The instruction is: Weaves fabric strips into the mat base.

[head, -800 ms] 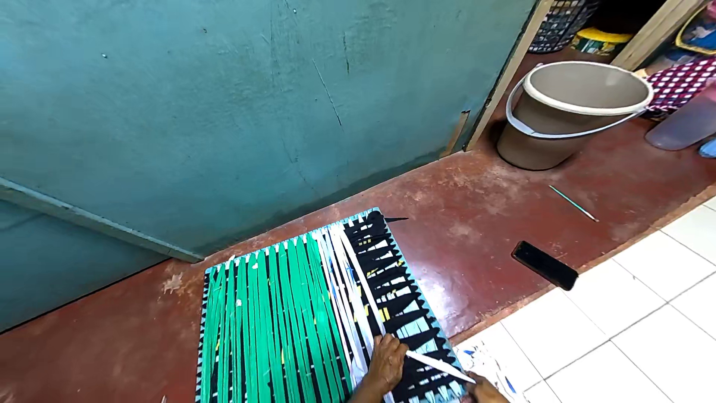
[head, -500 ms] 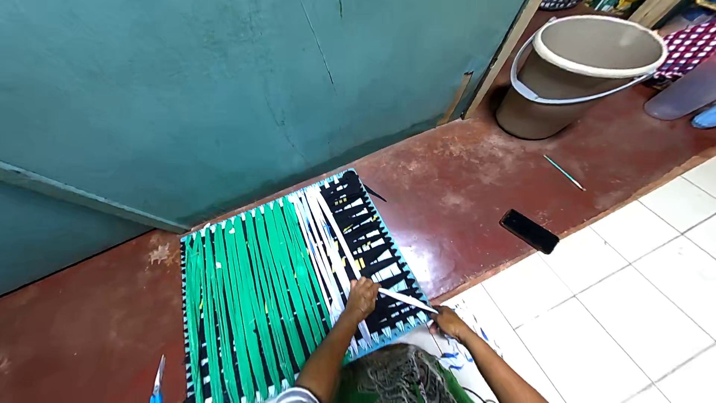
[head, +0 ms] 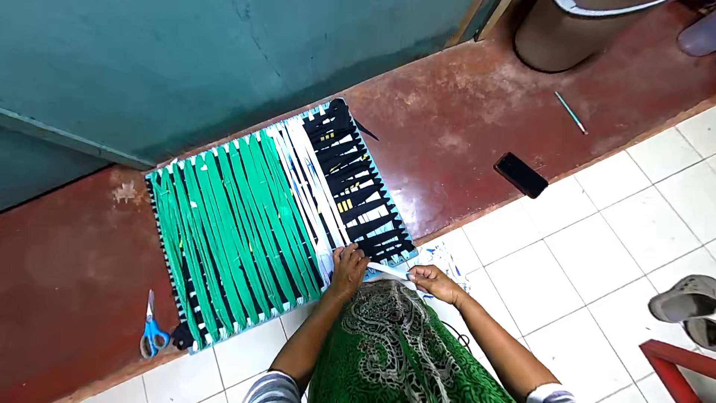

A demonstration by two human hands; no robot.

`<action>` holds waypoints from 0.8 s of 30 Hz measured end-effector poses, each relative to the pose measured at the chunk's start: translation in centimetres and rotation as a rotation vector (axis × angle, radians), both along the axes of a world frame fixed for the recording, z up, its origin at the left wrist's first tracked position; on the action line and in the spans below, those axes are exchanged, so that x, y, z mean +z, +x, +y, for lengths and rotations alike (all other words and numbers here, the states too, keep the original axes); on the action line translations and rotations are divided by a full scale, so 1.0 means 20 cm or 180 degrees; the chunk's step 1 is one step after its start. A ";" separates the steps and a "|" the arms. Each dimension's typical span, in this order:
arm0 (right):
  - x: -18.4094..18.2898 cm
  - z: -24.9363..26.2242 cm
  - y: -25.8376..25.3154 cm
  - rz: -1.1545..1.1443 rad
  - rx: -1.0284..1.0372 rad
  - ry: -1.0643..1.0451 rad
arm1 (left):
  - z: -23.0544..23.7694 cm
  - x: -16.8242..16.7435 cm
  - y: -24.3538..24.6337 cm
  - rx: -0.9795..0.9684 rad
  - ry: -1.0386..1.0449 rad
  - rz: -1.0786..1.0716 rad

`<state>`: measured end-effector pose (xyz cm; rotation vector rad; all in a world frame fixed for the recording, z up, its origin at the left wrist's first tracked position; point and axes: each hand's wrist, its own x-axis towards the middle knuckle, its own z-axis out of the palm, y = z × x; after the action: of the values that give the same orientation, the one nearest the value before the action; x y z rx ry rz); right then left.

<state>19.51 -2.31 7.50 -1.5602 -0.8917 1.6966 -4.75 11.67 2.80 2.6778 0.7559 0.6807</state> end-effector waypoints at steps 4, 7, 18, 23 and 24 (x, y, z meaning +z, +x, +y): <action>-0.03 -0.01 -0.05 -0.0200 0.0568 -0.0209 | -0.19 0.01 -0.03 0.0025 0.0228 0.0078; -0.01 -0.01 -0.06 -0.0442 0.1190 -0.0416 | -0.29 -0.01 -0.05 0.0119 0.0421 0.0074; -0.07 0.03 -0.08 -0.1001 0.1727 -0.0427 | -0.39 -0.13 -0.11 -0.0073 -0.0200 0.0229; -0.08 0.08 -0.07 -0.1193 0.1544 -0.0202 | -0.39 -0.15 -0.10 0.0026 -0.0479 0.0295; -0.06 0.11 -0.06 -0.1226 0.1493 -0.0154 | -0.40 -0.14 -0.09 0.0087 -0.0524 0.0269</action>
<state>18.24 -0.18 6.34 -1.8514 -1.5196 1.7576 -6.55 3.72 -0.04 2.5639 0.8334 0.4911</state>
